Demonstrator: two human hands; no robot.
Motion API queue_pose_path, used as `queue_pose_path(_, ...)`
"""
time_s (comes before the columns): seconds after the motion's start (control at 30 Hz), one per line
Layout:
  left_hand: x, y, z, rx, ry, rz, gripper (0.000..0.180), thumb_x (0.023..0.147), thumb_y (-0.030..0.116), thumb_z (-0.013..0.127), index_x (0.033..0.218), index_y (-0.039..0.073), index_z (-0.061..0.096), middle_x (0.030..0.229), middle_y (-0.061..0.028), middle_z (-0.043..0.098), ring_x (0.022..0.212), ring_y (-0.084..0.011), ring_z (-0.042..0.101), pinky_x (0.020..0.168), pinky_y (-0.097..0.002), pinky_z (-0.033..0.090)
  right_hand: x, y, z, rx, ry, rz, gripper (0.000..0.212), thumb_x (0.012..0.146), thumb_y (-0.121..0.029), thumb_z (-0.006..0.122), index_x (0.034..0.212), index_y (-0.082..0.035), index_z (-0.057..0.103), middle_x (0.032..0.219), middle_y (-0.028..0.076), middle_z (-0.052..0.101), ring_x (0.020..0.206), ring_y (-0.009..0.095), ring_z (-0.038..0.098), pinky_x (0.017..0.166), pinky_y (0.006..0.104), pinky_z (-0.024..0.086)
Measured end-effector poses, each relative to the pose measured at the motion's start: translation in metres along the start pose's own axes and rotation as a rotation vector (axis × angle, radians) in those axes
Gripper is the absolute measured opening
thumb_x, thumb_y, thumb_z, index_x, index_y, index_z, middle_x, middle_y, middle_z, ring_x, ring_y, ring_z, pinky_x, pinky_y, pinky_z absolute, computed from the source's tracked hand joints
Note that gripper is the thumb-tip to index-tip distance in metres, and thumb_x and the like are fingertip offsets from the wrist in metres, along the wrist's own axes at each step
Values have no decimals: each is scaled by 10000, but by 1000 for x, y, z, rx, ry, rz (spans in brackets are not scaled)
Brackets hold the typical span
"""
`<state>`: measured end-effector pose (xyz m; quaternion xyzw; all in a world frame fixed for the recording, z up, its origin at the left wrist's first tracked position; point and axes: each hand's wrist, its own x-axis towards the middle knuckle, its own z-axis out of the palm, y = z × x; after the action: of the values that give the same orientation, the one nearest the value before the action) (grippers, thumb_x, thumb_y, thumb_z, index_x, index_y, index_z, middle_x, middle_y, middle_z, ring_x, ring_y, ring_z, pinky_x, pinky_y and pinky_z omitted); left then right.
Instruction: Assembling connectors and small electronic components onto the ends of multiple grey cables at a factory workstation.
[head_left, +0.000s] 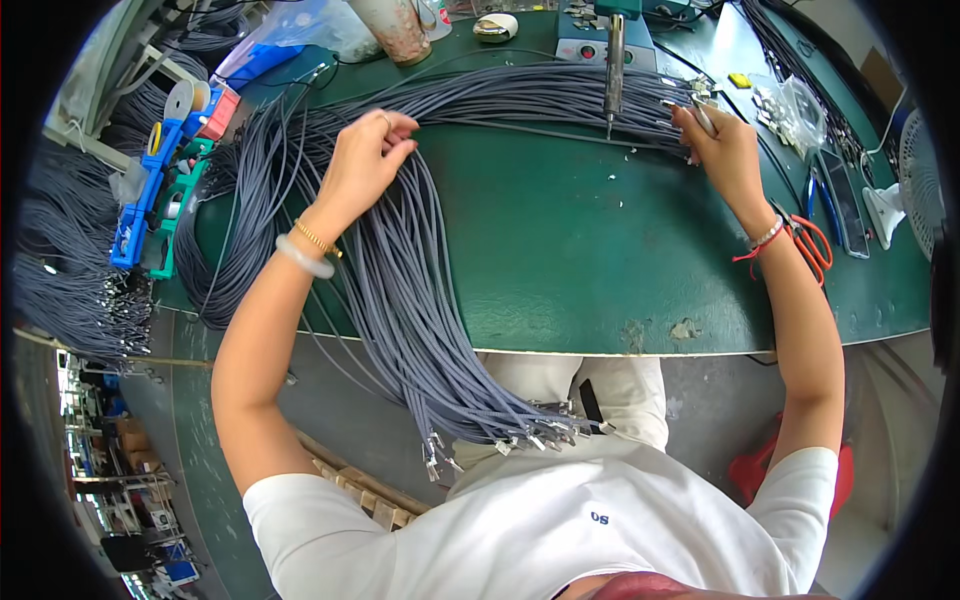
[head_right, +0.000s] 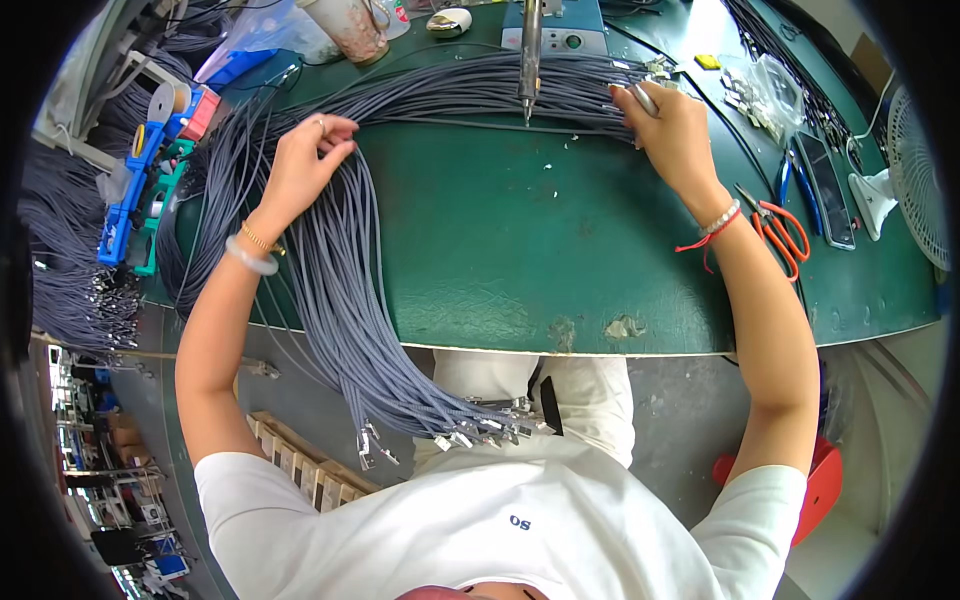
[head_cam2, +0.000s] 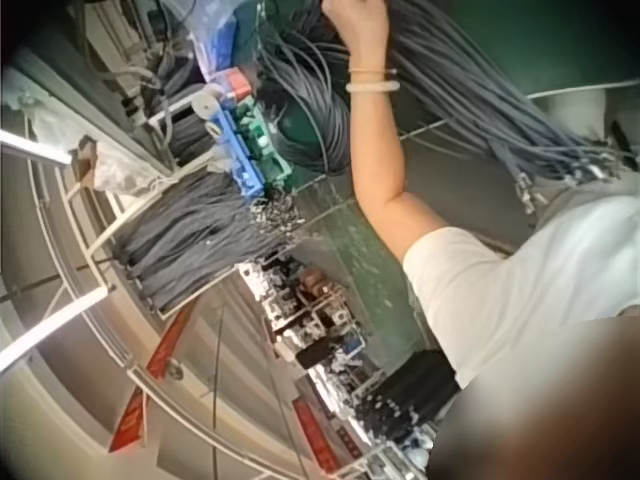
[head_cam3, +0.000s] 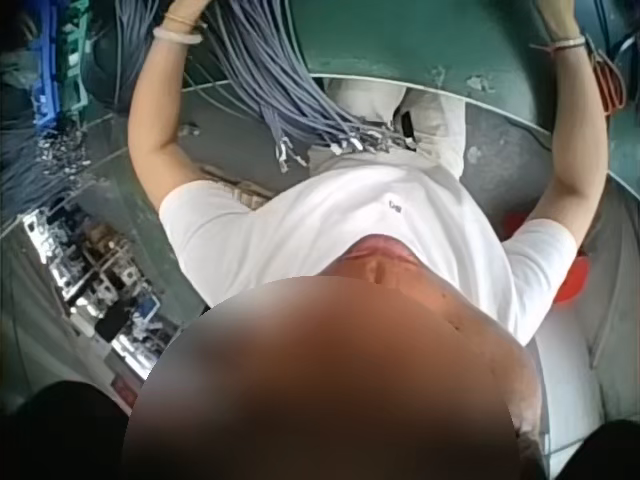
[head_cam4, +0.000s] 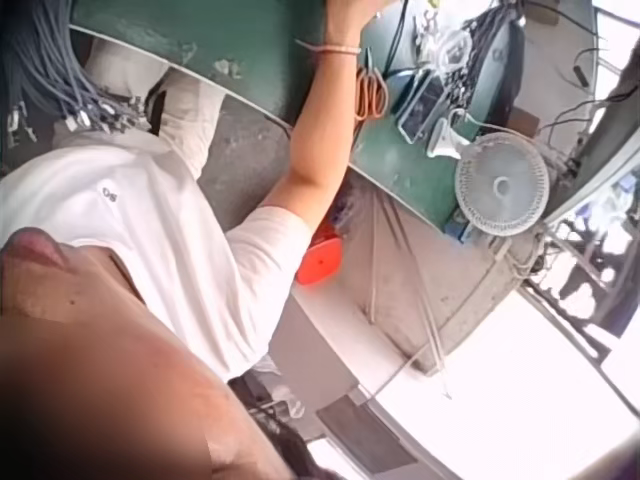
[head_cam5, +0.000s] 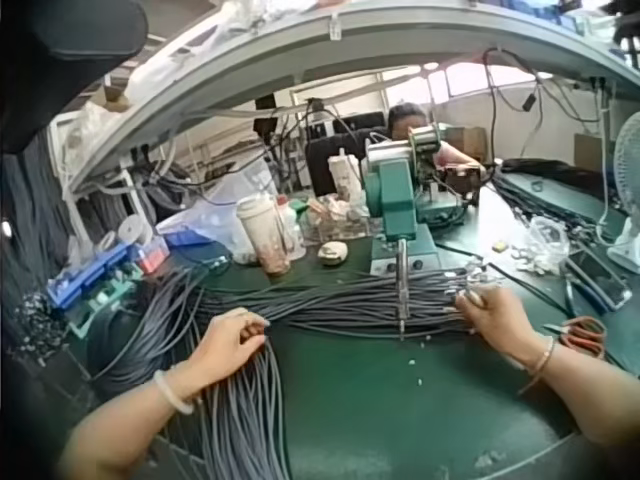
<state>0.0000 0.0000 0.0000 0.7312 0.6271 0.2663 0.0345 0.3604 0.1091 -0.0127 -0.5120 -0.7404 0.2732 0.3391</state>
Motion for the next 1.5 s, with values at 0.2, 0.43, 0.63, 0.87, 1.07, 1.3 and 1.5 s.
queue_pose_path(0.2,49,-36,15,254,125,60,320,730,198,653,965,6,551,931,-115,548,894,-267,534,786,-337,437,12,3,-4,-374,318,-477,227,789,-215,610,858,0,599,793,135,580,625,271,554,576,315,429)
queue_pose_path(0.43,105,-26,43,67,-8,119,521,733,314,653,1129,14,496,1061,-150,563,988,-283,533,858,-343,412,31,19,-11,-405,202,-373,279,769,-215,626,937,2,576,880,135,565,736,292,564,658,326,438)
queue_pose_path(0.63,149,-26,51,-99,-201,108,399,675,203,714,996,0,589,907,-144,632,850,-232,611,773,-300,464,42,32,-15,-404,213,-389,290,767,-221,628,938,8,579,890,143,564,725,283,569,652,328,443)
queue_pose_path(0.87,189,-6,43,75,-230,176,312,695,60,672,979,-35,582,777,-86,630,729,-126,593,695,-248,468,55,52,-28,-331,231,-378,246,775,-190,622,918,8,595,855,130,573,683,243,571,633,306,444)
queue_pose_path(1.07,206,7,41,-115,-214,88,255,787,122,582,990,-31,565,786,-69,614,726,-146,576,669,-258,438,70,66,-37,-253,299,-398,233,765,-183,638,925,-17,604,807,98,568,623,194,517,591,261,417)
queue_pose_path(1.3,213,18,44,-300,-324,13,226,866,220,512,990,32,527,698,38,477,551,-26,339,491,-167,245,113,62,-38,-334,336,-489,473,693,-381,691,1010,-51,570,841,91,570,696,199,533,661,290,436)
queue_pose_path(1.5,214,25,34,-680,-338,4,137,849,206,548,924,96,515,682,83,437,562,-11,304,508,-168,246,147,24,-32,-384,277,-726,351,692,-244,654,982,-62,575,917,192,587,907,329,535,735,368,445)
